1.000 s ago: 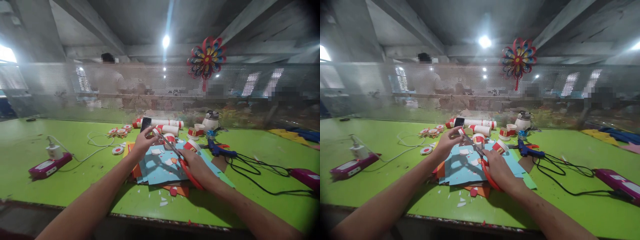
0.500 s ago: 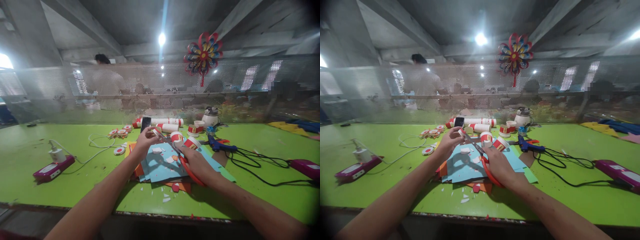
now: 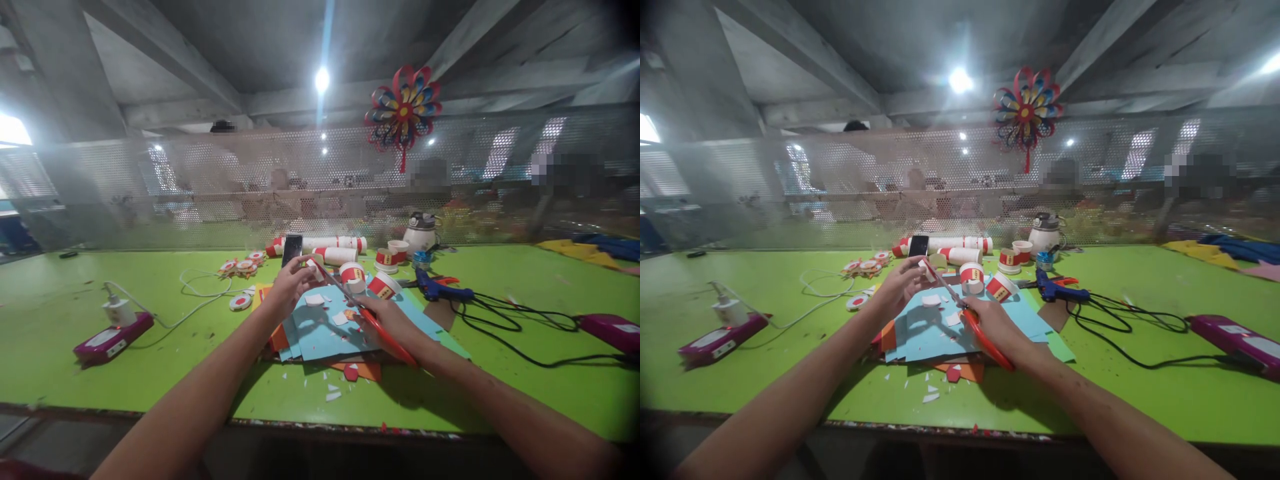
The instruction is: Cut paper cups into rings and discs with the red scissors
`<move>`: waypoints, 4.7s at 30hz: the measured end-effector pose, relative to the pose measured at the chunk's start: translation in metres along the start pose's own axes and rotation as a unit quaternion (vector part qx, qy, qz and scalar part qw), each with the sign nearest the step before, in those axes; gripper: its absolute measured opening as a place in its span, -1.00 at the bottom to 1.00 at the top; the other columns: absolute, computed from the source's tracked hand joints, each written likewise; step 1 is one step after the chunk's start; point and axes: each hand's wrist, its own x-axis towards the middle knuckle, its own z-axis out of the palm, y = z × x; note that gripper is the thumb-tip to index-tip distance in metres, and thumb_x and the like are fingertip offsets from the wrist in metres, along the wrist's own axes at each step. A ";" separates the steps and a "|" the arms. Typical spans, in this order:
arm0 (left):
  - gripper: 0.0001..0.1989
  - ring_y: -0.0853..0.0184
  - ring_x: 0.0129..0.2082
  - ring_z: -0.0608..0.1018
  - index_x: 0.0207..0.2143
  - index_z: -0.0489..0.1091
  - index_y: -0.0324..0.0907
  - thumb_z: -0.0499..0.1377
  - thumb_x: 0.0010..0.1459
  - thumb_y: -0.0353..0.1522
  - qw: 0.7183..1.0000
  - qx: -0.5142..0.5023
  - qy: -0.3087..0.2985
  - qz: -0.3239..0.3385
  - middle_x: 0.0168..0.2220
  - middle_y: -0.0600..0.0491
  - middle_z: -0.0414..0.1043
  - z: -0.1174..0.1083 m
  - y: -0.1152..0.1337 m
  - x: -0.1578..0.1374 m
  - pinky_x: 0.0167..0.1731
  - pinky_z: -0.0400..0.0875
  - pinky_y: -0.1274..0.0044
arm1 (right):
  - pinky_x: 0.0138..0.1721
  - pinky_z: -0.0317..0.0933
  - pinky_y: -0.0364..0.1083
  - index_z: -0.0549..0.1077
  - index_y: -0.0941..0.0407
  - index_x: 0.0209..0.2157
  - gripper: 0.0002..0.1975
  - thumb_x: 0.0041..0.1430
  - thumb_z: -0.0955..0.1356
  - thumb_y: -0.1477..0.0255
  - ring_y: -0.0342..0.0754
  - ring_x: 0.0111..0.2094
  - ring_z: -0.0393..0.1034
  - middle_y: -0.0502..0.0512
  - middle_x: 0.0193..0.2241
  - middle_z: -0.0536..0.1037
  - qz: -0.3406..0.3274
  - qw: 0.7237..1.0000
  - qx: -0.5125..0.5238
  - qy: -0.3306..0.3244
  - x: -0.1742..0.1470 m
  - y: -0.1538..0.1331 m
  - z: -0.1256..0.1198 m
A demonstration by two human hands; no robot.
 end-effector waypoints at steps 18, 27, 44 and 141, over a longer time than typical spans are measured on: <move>-0.72 0.32 -0.40 0.58 -0.26 0.37 -0.27 0.31 -0.06 -0.44 1.000 0.011 -0.022 -0.016 -0.42 0.01 0.49 0.000 0.001 -0.001 -0.24 0.49 0.40 | -0.45 0.27 -0.10 0.52 0.21 -0.14 -0.67 0.15 0.27 0.35 0.01 -0.45 0.45 0.13 -0.43 0.58 0.002 0.999 0.034 -0.018 0.003 0.004 -0.001; -0.68 0.31 -0.40 0.57 -0.22 0.36 -0.28 0.32 -0.06 -0.45 1.000 -0.005 -0.004 -0.009 -0.38 -0.01 0.48 0.000 -0.002 -0.001 -0.23 0.49 0.34 | -0.38 0.25 -0.07 0.53 0.21 -0.18 -0.68 0.19 0.25 0.34 0.02 -0.41 0.42 0.15 -0.40 0.60 -0.015 1.000 0.011 -0.008 0.001 -0.003 -0.001; -0.72 0.29 -0.40 0.56 -0.28 0.38 -0.29 0.33 -0.09 -0.45 1.000 -0.019 0.000 -0.003 -0.40 -0.03 0.48 0.003 -0.001 -0.002 -0.23 0.48 0.30 | -0.44 0.21 -0.13 0.50 0.19 -0.26 -0.75 0.08 0.23 0.47 -0.03 -0.48 0.39 0.08 -0.49 0.55 -0.015 1.000 0.025 -0.004 -0.003 -0.005 0.000; -0.62 0.29 -0.39 0.56 -0.18 0.50 -0.29 0.38 -0.11 -0.36 0.999 -0.021 -0.024 0.019 -0.32 -0.09 0.54 0.000 0.004 -0.003 -0.28 0.44 0.42 | -0.42 0.18 -0.14 0.49 0.12 -0.18 -0.67 0.02 0.22 0.57 -0.03 -0.46 0.42 0.06 -0.45 0.59 -0.015 0.998 -0.055 0.002 -0.007 -0.009 -0.002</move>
